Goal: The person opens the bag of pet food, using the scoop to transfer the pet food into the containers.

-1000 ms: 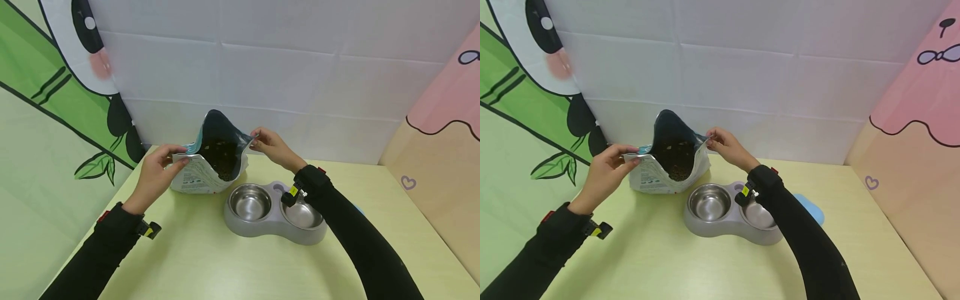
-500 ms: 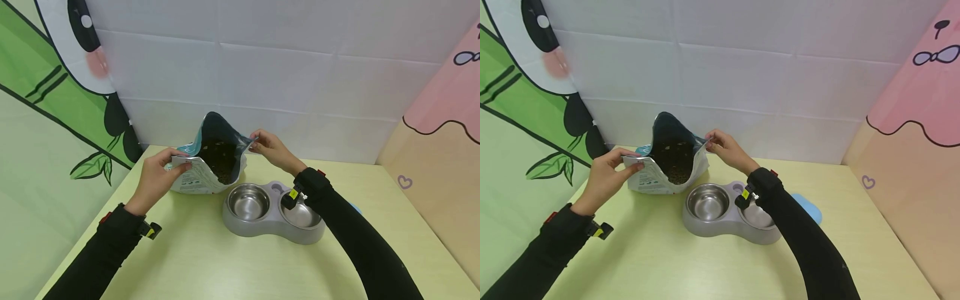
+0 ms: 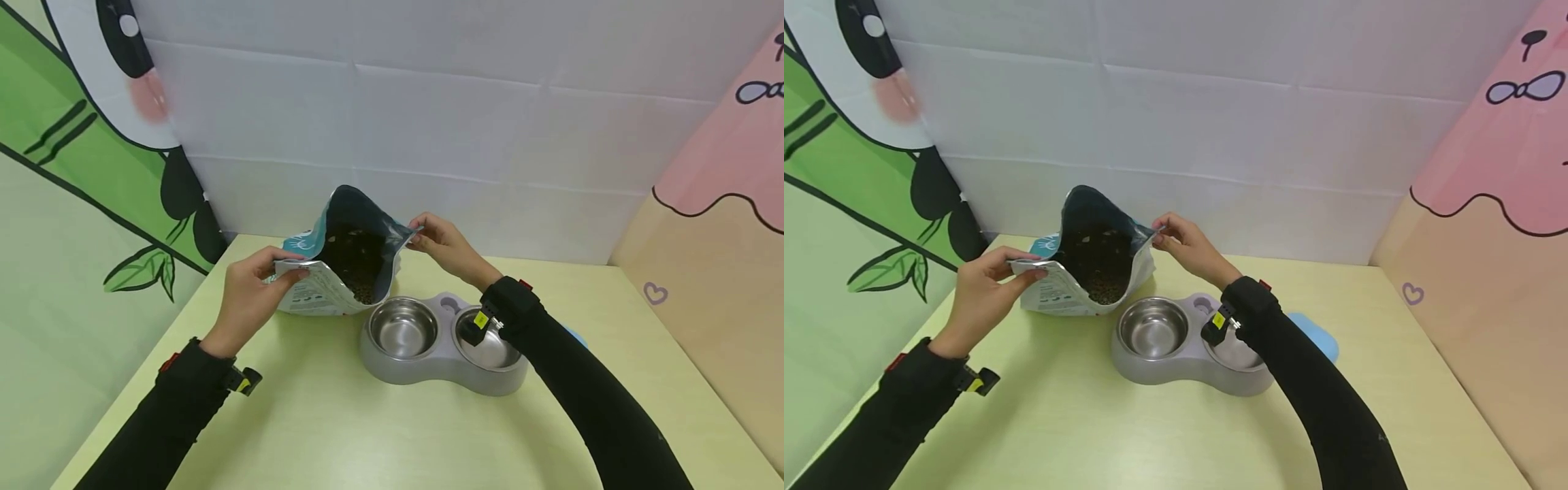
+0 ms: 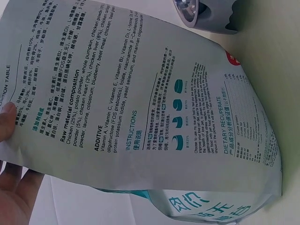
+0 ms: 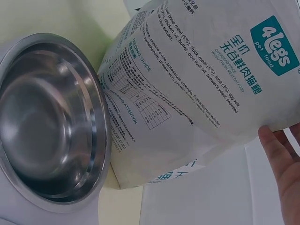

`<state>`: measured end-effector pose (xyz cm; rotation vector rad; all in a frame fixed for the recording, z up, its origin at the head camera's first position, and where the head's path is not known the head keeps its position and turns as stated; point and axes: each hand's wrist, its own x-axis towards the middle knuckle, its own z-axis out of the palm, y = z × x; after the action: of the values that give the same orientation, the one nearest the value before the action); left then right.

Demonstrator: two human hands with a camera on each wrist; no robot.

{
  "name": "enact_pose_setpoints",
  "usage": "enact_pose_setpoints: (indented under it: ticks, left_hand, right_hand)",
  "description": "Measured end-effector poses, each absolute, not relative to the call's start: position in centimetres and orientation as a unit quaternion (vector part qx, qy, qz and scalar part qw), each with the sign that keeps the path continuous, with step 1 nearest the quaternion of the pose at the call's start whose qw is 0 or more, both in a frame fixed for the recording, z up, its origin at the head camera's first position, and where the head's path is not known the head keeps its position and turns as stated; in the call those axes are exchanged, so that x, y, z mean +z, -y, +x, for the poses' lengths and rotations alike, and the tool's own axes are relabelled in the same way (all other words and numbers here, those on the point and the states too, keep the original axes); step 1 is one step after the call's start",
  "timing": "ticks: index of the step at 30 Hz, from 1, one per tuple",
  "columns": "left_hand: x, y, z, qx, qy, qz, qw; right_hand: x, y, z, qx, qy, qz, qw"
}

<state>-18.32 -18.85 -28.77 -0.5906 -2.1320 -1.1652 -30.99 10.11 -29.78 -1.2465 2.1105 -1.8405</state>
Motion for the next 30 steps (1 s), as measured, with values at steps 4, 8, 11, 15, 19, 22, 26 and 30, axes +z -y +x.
enact_pose_setpoints:
  ticks: [4, 8, 11, 15, 19, 22, 26, 30]
  left_hand:
    - [-28.8, 18.9, -18.3, -0.44, 0.811, -0.221, 0.316]
    - [-28.7, 18.8, -18.2, -0.441, 0.811, -0.219, 0.315]
    - [-28.7, 18.8, -18.1, -0.442, 0.809, -0.224, 0.317]
    - [-28.8, 18.8, -18.2, -0.442, 0.806, -0.227, 0.32]
    - [-28.8, 18.7, -18.4, -0.442, 0.806, -0.229, 0.321]
    - [-28.7, 18.7, -18.4, -0.441, 0.805, -0.232, 0.322]
    - [-28.5, 18.7, -18.2, -0.446, 0.802, -0.232, 0.323]
    - [-28.8, 18.9, -18.4, -0.45, 0.8, -0.227, 0.326]
  right_hand:
    - [-29.9, -10.1, -31.0, -0.605, -0.682, -0.41, 0.034]
    - [-29.9, -10.1, -30.9, -0.605, -0.682, -0.41, 0.028]
    - [-29.8, -10.1, -30.8, -0.606, -0.684, -0.406, 0.021]
    - [-29.7, -10.4, -30.6, -0.595, -0.7, -0.395, 0.014]
    - [-29.6, -11.5, -30.4, -0.577, -0.726, -0.374, 0.011]
    - [-29.4, -12.7, -30.2, -0.578, -0.732, -0.36, 0.017]
    - [-28.6, -14.4, -29.2, -0.569, -0.75, -0.337, 0.017]
    - [-28.1, -16.0, -28.2, -0.543, -0.78, -0.31, 0.019]
